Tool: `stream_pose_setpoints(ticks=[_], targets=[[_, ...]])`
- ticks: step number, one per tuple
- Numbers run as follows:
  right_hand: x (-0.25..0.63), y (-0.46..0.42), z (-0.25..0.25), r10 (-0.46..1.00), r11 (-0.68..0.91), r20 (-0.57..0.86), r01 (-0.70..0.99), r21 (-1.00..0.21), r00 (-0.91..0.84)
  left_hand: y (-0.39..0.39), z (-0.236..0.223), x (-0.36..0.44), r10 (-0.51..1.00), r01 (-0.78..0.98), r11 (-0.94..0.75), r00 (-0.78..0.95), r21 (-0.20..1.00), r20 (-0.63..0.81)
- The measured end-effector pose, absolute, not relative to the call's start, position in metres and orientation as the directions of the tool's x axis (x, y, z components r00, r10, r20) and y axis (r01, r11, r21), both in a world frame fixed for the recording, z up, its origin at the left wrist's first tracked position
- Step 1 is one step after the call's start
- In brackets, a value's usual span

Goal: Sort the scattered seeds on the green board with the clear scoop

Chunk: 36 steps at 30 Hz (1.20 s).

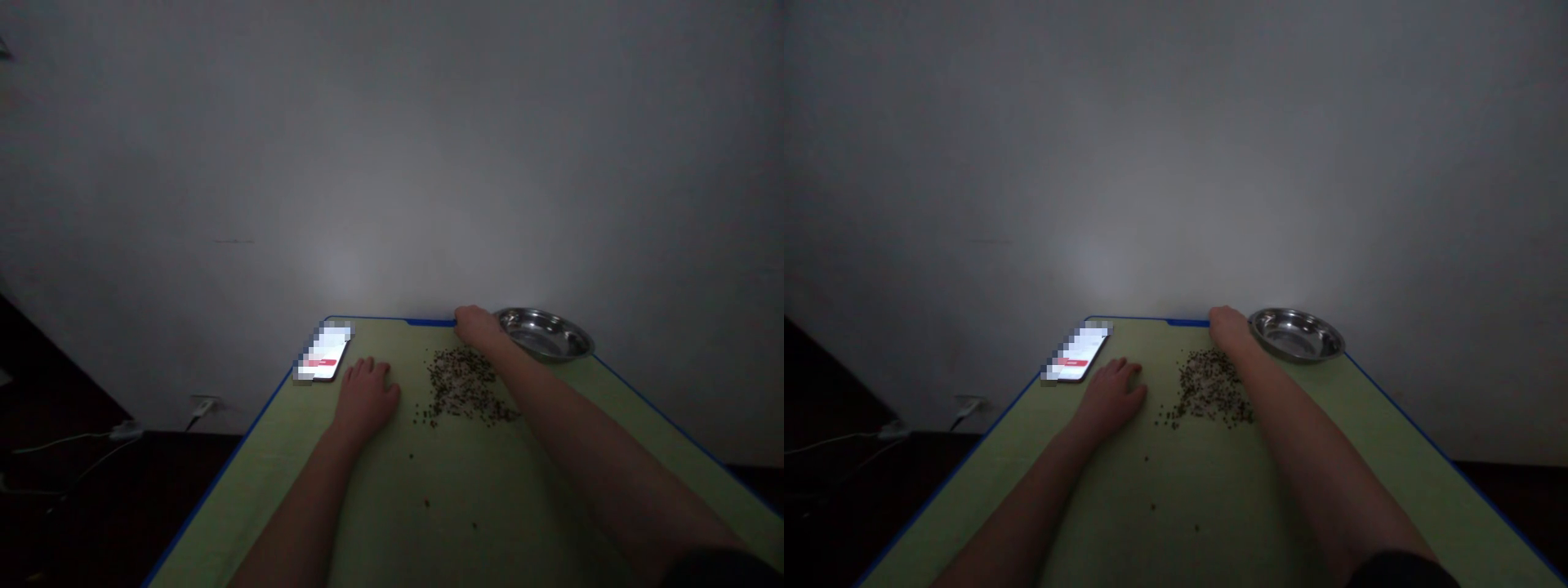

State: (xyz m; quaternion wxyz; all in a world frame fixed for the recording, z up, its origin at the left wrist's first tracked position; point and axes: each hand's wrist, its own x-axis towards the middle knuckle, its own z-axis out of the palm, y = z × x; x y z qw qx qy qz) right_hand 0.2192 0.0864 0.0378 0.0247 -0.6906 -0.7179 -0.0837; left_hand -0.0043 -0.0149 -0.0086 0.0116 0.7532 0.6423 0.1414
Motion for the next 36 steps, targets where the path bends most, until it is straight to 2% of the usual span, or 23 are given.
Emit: stream_pose_setpoints(ticks=[13,19,24,36], targets=[[0.186,0.085,0.036,0.967,0.162,0.183,0.983,0.091,-0.176,-0.017,-0.007,-0.004,0.962,0.952,-0.194,0.137,0.237,0.235],[0.174,0.082,0.038,0.944,0.279,0.162,0.957,0.074,-0.288,-0.016,-0.002,-0.005,0.965,0.921,-0.103,0.001,0.376,0.261],[0.168,0.079,0.041,0.920,0.361,0.143,0.931,0.056,-0.365,-0.017,0.002,-0.006,0.955,0.920,-0.054,-0.066,0.389,0.289],[0.152,0.066,0.047,0.845,0.523,0.108,0.852,0.033,-0.523,-0.015,0.006,-0.007,0.928,0.903,-0.053,-0.114,0.427,0.355]])
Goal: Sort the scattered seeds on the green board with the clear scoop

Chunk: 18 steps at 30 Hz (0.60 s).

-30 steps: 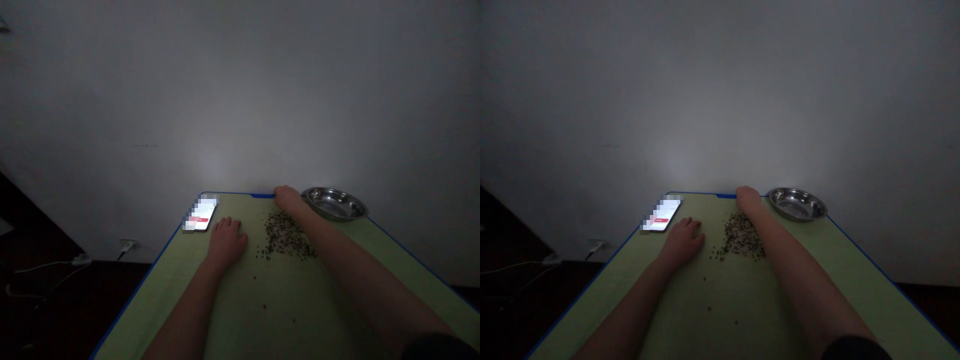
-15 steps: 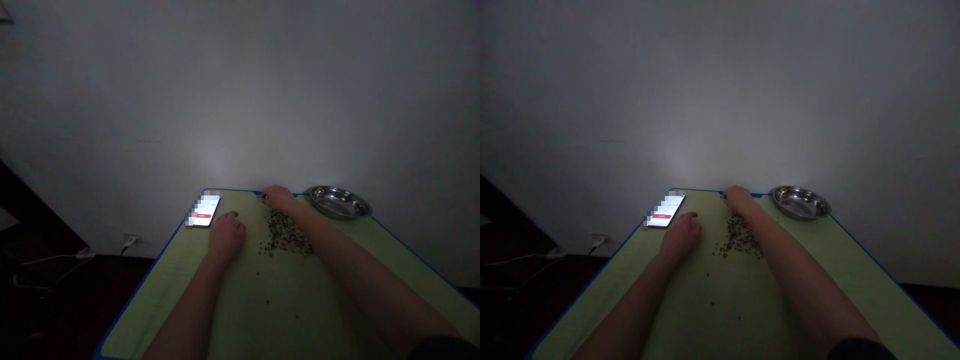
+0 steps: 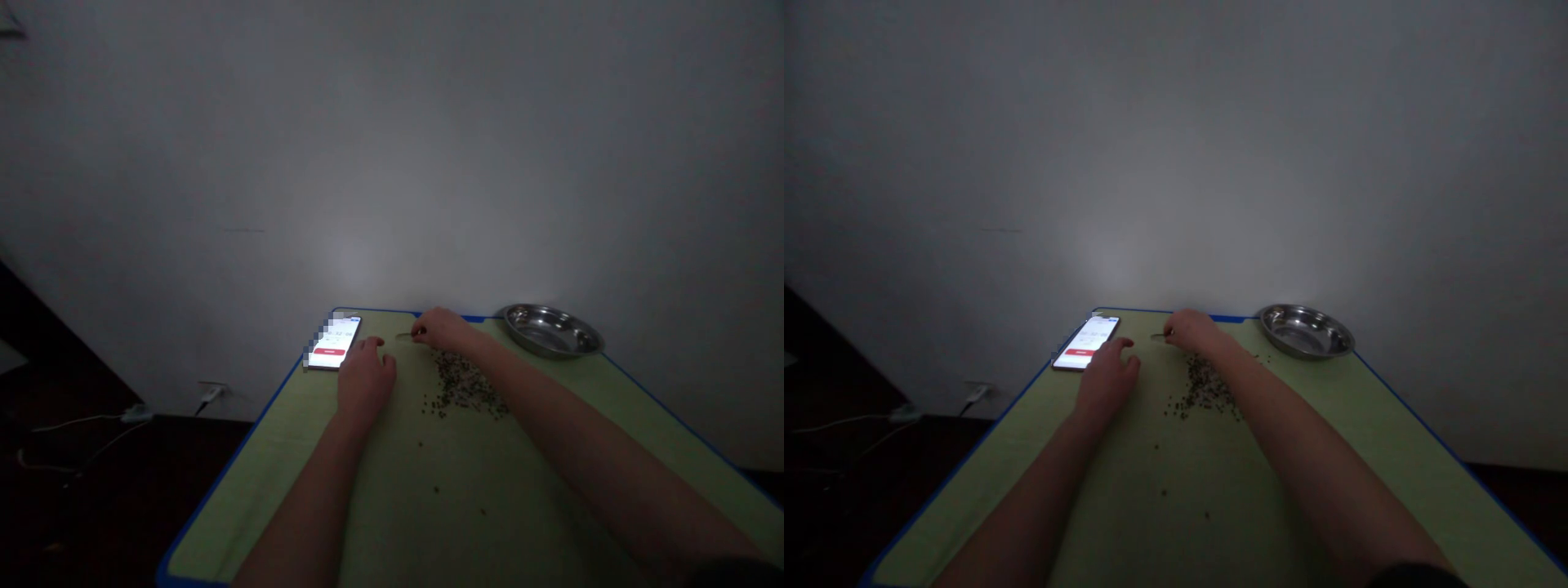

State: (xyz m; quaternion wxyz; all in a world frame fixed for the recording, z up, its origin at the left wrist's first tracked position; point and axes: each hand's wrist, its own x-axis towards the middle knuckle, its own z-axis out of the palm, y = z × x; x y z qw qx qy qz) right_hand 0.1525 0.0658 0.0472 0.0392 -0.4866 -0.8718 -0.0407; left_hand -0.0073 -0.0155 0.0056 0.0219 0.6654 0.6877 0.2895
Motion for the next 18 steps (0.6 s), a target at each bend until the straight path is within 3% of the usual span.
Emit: stream_pose_setpoints(ticks=[10,18], targets=[[0.150,0.043,0.050,0.788,0.611,0.094,0.791,-0.009,-0.608,-0.014,0.006,-0.007,0.908,0.877,-0.087,-0.124,0.472,0.399],[0.160,0.051,0.052,0.829,0.548,0.151,0.836,-0.024,-0.539,-0.013,0.004,-0.008,0.906,0.876,-0.085,-0.131,0.475,0.404]])
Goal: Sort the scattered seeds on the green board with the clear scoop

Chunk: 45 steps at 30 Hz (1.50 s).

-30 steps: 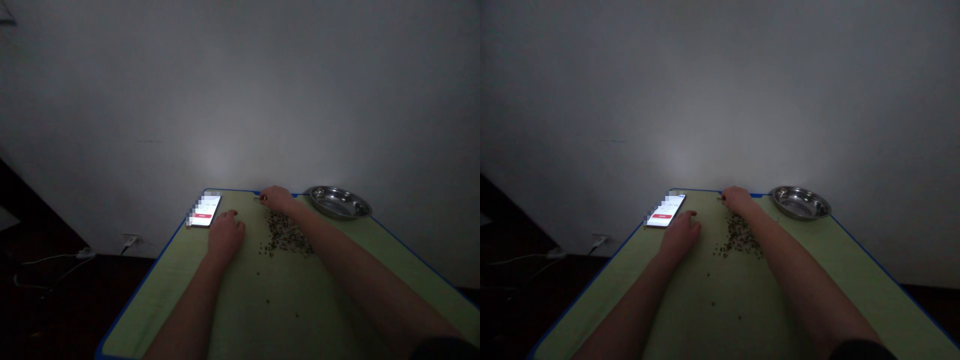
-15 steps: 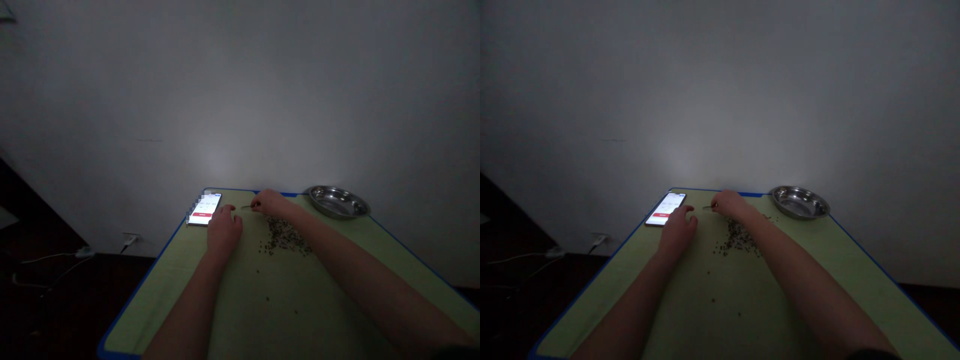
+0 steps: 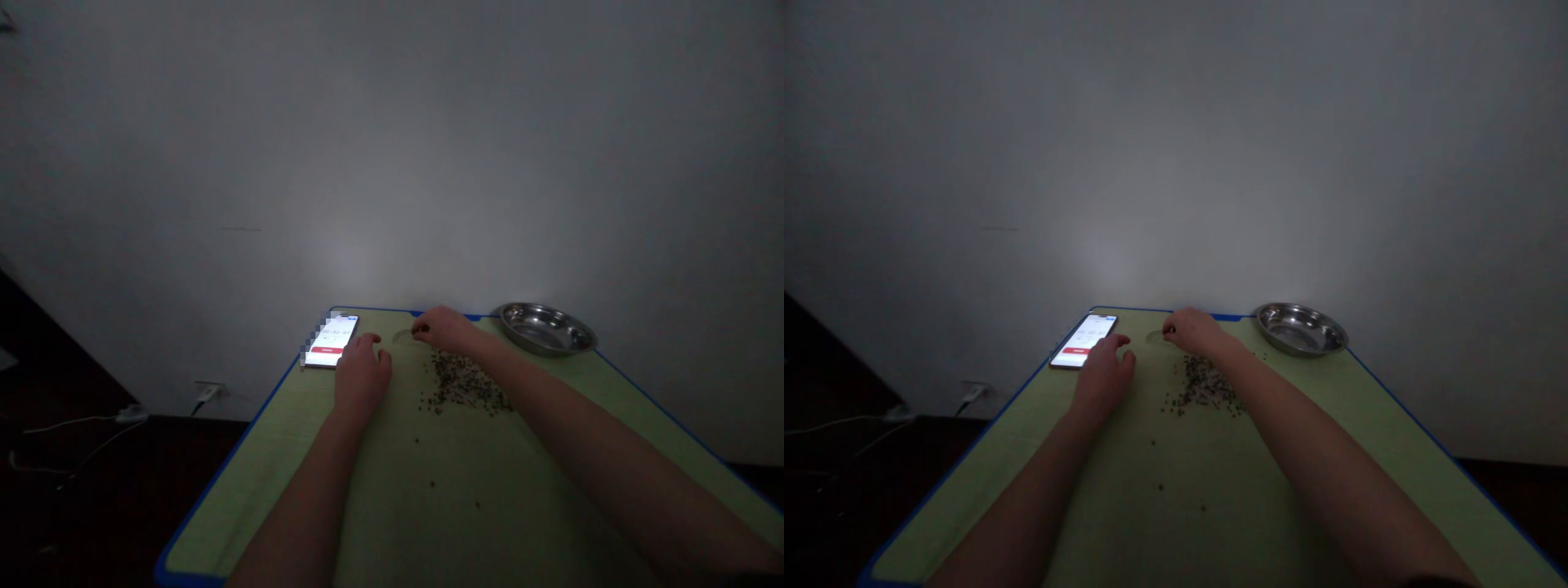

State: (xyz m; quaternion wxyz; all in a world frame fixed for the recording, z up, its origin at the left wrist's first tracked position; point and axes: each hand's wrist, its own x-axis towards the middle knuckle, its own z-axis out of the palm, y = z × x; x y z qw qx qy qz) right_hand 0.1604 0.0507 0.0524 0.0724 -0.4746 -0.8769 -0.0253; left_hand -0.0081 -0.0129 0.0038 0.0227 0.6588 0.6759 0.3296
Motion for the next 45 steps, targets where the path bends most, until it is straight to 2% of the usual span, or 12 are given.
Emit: stream_pose_setpoints(ticks=[8,18,22,27,45], targets=[[0.156,0.046,0.046,0.823,0.559,0.135,0.829,-0.012,-0.552,-0.013,0.004,-0.008,0.912,0.873,-0.081,-0.130,0.482,0.389],[0.150,0.020,0.048,0.777,0.623,0.102,0.782,0.018,-0.622,-0.012,0.008,-0.010,0.862,0.848,-0.153,-0.137,0.508,0.488],[0.151,0.006,0.049,0.746,0.659,0.073,0.749,0.069,-0.662,-0.012,0.009,-0.009,0.822,0.835,-0.196,-0.147,0.515,0.550],[0.152,-0.012,0.051,0.700,0.703,0.072,0.703,0.107,-0.711,-0.012,0.009,-0.009,0.816,0.831,-0.201,-0.151,0.518,0.559],[0.159,-0.065,0.054,0.556,0.830,0.097,0.558,-0.015,-0.825,-0.012,0.009,-0.008,0.827,0.826,-0.213,-0.132,0.522,0.546]])
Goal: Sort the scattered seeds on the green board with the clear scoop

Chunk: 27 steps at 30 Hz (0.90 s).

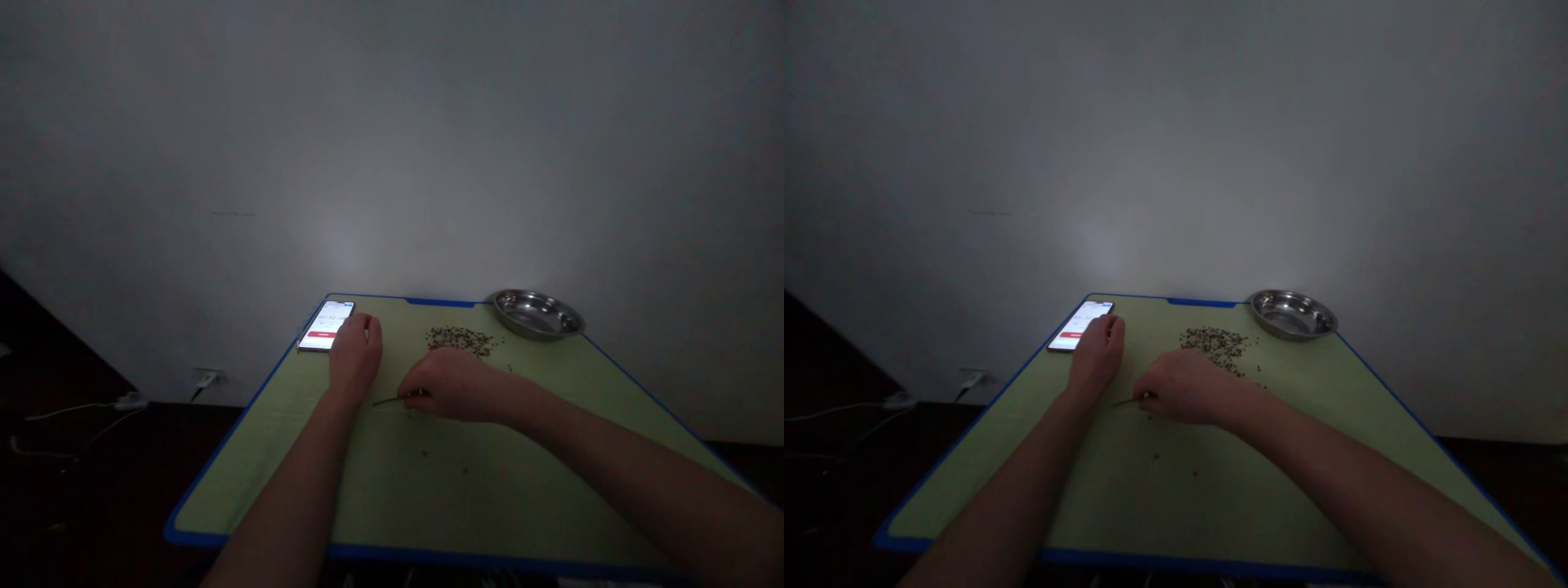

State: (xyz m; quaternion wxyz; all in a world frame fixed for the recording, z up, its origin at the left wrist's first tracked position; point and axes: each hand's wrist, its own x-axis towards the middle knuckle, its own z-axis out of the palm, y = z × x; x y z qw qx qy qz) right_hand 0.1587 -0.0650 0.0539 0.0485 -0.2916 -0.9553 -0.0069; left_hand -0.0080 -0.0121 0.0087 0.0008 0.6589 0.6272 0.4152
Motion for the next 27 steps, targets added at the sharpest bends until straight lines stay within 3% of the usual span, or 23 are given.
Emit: stream_pose_setpoints(ticks=[17,27], targets=[[0.164,-0.067,0.037,0.528,0.849,0.225,0.510,-0.137,-0.819,-0.011,0.008,-0.009,0.846,0.825,-0.183,-0.145,0.535,0.514],[0.194,-0.102,0.023,0.527,0.845,0.173,0.493,-0.206,-0.832,-0.014,0.009,-0.009,0.850,0.831,-0.186,-0.132,0.524,0.510]])
